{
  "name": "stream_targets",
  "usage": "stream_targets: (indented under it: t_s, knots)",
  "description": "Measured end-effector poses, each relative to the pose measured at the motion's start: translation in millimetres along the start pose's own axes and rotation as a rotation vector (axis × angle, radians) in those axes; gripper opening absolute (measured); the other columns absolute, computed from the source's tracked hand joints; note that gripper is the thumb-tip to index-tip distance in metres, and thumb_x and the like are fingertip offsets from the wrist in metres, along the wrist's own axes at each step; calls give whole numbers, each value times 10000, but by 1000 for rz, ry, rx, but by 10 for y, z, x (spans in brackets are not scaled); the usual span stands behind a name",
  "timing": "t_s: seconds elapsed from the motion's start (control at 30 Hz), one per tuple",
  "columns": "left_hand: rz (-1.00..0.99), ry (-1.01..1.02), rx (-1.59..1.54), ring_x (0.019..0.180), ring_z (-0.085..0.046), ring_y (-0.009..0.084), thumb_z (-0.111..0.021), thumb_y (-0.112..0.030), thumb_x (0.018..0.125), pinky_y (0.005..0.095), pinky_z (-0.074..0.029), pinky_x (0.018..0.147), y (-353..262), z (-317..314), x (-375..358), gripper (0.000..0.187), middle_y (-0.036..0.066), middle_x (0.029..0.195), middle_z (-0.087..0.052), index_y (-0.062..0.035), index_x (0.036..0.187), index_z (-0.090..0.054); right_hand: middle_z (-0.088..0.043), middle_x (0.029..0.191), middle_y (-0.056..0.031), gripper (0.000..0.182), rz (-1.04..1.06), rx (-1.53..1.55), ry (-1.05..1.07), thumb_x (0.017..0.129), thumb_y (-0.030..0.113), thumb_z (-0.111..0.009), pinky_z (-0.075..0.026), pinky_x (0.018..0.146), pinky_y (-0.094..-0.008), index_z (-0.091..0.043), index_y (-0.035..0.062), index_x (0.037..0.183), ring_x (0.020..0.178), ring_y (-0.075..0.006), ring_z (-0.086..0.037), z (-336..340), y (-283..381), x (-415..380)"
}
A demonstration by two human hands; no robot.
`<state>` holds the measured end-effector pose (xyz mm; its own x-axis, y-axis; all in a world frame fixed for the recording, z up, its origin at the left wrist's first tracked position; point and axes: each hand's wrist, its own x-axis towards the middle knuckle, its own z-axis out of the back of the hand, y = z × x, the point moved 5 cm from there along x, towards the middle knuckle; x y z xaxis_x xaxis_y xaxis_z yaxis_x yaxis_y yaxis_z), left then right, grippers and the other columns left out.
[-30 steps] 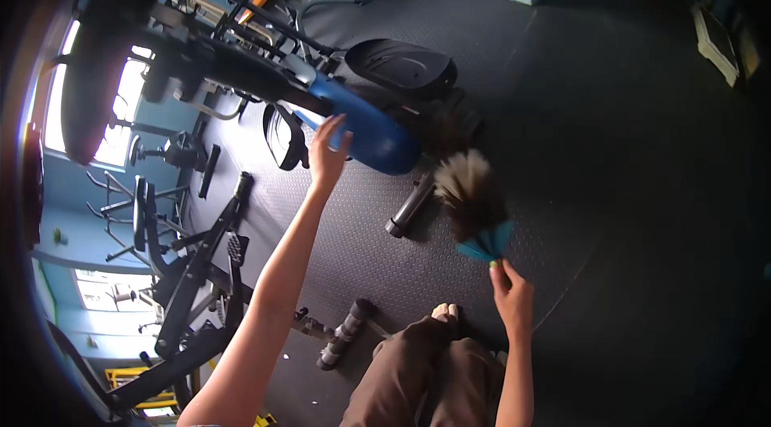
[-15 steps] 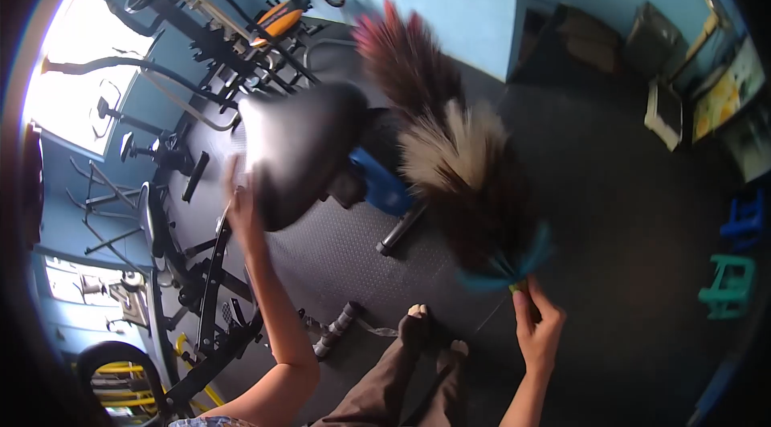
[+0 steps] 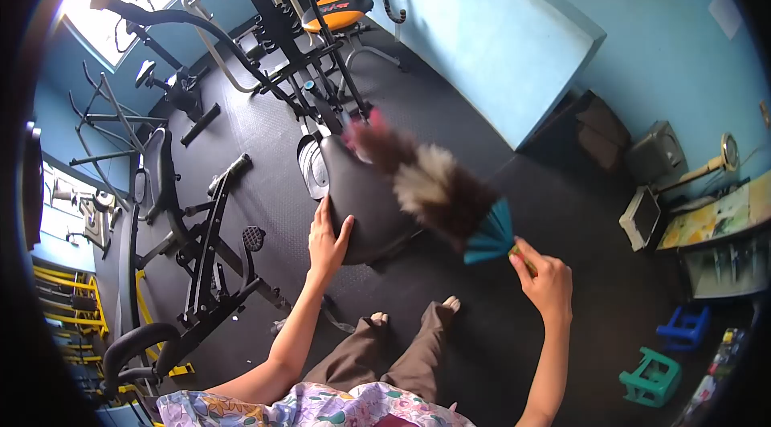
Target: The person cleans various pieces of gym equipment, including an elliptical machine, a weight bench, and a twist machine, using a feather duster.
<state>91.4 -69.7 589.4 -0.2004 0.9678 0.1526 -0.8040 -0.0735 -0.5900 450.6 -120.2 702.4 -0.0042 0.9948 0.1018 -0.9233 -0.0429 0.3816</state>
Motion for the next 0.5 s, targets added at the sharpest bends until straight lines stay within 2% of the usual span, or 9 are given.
stream_targets:
  t_s: [0.03, 0.07, 0.17, 0.2, 0.3, 0.33, 0.43, 0.5]
  knots:
    - [109, 31, -16, 1086, -494, 375, -521, -467, 849, 431, -389, 908, 39, -42, 68, 701, 217, 1290, -433, -25, 1356, -323, -656, 783, -154, 267, 26, 94, 67, 837, 249, -615, -509, 574, -345, -653, 106, 1059, 700, -286, -655, -44, -113, 92]
    - [156, 35, 31, 1045, -516, 372, -520, -519, 832, 434, -399, 876, 43, -86, 152, 773, 226, 1221, -486, 43, 1328, -328, -656, 779, -153, 274, 51, 79, 91, 836, 247, -617, -510, 575, -345, -651, 104, 1067, 697, -282, -656, -105, -259, 176]
    - [242, -12, 90, 1046, -515, 357, -536, -542, 813, 435, -396, 873, -202, -133, 416, 816, 224, 1197, -498, 59, 1322, -324, -660, 790, -154, 289, 3, 8, 199, 843, 249, -613, -512, 593, -342, -641, 95, 1086, 688, -267, -660, -254, -624, 605]
    - [250, -47, 156, 1063, -504, 344, -546, -560, 797, 434, -394, 870, -262, -182, 474, 848, 217, 1202, -495, 67, 1321, -319, -662, 783, -151, 288, 89, 30, 144, 849, 247, -608, -509, 590, -337, -639, 91, 1089, 669, -267, -657, -348, -767, 758]
    - [363, -101, 367, 1151, -452, 334, -554, -561, 795, 408, -330, 958, -486, -298, 555, 860, 224, 1250, -468, 47, 1346, -296, -651, 705, -129, 291, 214, 241, 182, 838, 255, -615, -506, 553, -337, -636, 128, 1099, 626, -258, -647, -728, -1188, 1292]
    - [384, -133, 402, 1159, -447, 326, -555, -561, 793, 406, -316, 967, -497, -343, 550, 854, 211, 1256, -468, 32, 1351, -298, -660, 727, -118, 293, 252, 307, 244, 834, 248, -622, -509, 564, -321, -633, 147, 1108, 639, -248, -654, -854, -1280, 1448]
    - [510, -177, 444, 1239, -377, 308, -527, -549, 816, 421, -235, 1033, -565, -409, 531, 798, 188, 1325, -416, -14, 1366, -306, -647, 670, -96, 292, 349, 260, 519, 835, 288, -618, -492, 530, -312, -635, 187, 1108, 590, -226, -642, -1248, -1413, 1947]
    - [619, -212, 480, 1288, -314, 308, -543, -472, 838, 444, -181, 1063, -688, -478, 519, 739, 195, 1367, -361, -11, 1365, -306, -637, 651, -98, 292, 392, 314, 545, 838, 302, -611, -487, 524, -315, -635, 191, 1107, 580, -230, -637, -1512, -1428, 2293]
